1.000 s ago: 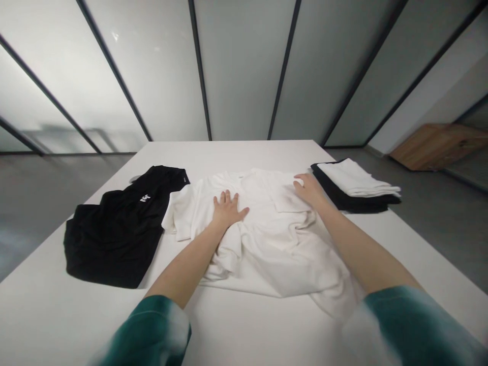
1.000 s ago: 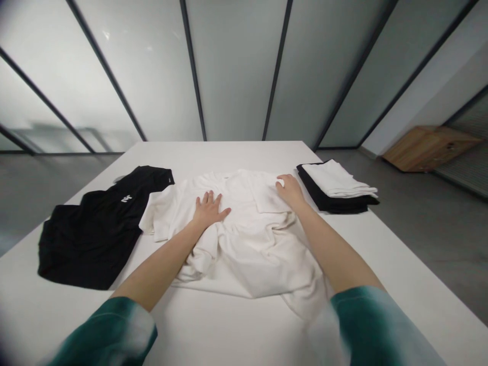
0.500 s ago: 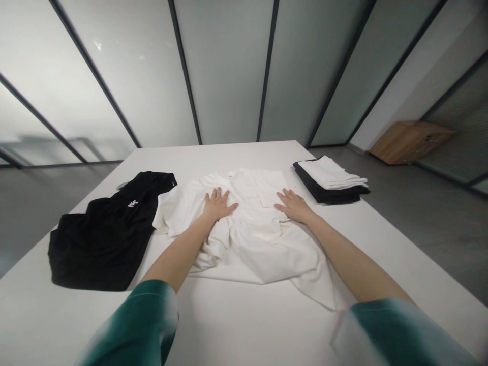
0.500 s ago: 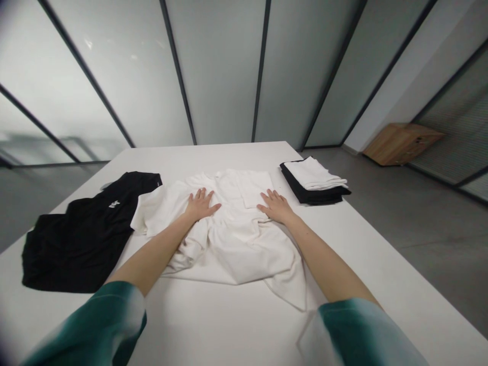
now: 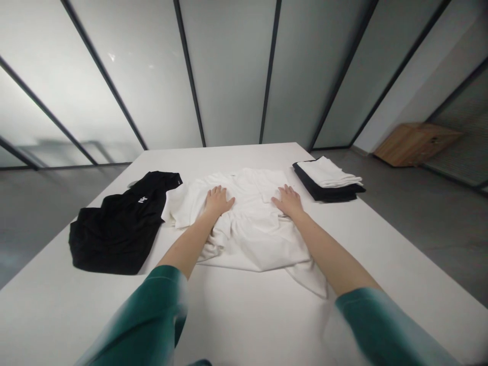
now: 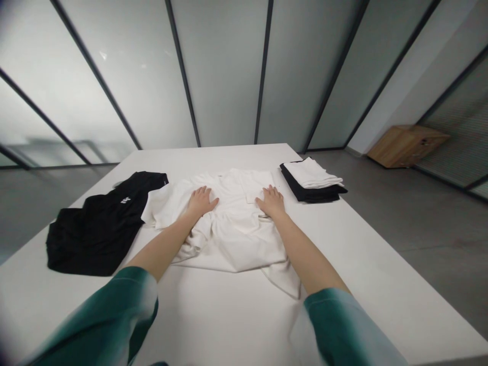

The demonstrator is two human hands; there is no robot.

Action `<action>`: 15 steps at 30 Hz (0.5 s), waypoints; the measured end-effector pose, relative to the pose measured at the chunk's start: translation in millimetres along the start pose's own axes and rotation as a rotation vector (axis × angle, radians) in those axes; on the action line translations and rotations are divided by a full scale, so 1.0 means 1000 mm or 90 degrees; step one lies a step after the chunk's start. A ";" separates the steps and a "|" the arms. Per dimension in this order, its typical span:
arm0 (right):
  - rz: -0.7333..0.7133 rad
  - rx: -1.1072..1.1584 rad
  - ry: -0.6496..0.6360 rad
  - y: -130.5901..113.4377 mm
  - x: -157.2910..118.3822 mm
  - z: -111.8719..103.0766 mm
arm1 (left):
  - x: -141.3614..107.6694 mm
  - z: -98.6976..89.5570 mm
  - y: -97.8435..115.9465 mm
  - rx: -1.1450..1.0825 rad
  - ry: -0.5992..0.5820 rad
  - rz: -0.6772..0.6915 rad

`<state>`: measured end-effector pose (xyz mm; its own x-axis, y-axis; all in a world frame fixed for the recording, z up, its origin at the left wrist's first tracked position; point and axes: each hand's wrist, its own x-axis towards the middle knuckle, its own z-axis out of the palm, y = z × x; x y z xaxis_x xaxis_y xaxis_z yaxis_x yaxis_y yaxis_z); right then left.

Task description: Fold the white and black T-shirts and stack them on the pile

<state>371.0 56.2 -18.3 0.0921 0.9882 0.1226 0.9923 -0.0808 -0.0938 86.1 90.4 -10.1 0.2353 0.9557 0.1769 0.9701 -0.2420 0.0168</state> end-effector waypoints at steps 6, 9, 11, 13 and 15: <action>-0.154 0.027 -0.026 0.001 -0.002 -0.007 | -0.013 -0.008 0.004 0.002 0.030 -0.035; -0.111 0.047 -0.055 -0.006 -0.002 -0.016 | -0.017 -0.008 0.004 -0.001 0.010 -0.007; -0.046 0.052 -0.066 -0.011 -0.003 -0.021 | -0.018 -0.008 0.003 -0.006 0.005 0.013; -0.005 0.039 -0.054 -0.017 -0.004 -0.022 | -0.019 -0.007 0.003 -0.016 -0.003 0.025; -0.005 0.022 -0.016 -0.020 -0.006 -0.020 | -0.019 -0.007 0.000 -0.037 -0.028 0.041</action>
<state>352.5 48.9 2.4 0.0824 0.9917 0.0987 0.9895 -0.0697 -0.1264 81.1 70.9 -6.4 0.3009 0.9438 0.1365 0.9481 -0.3115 0.0635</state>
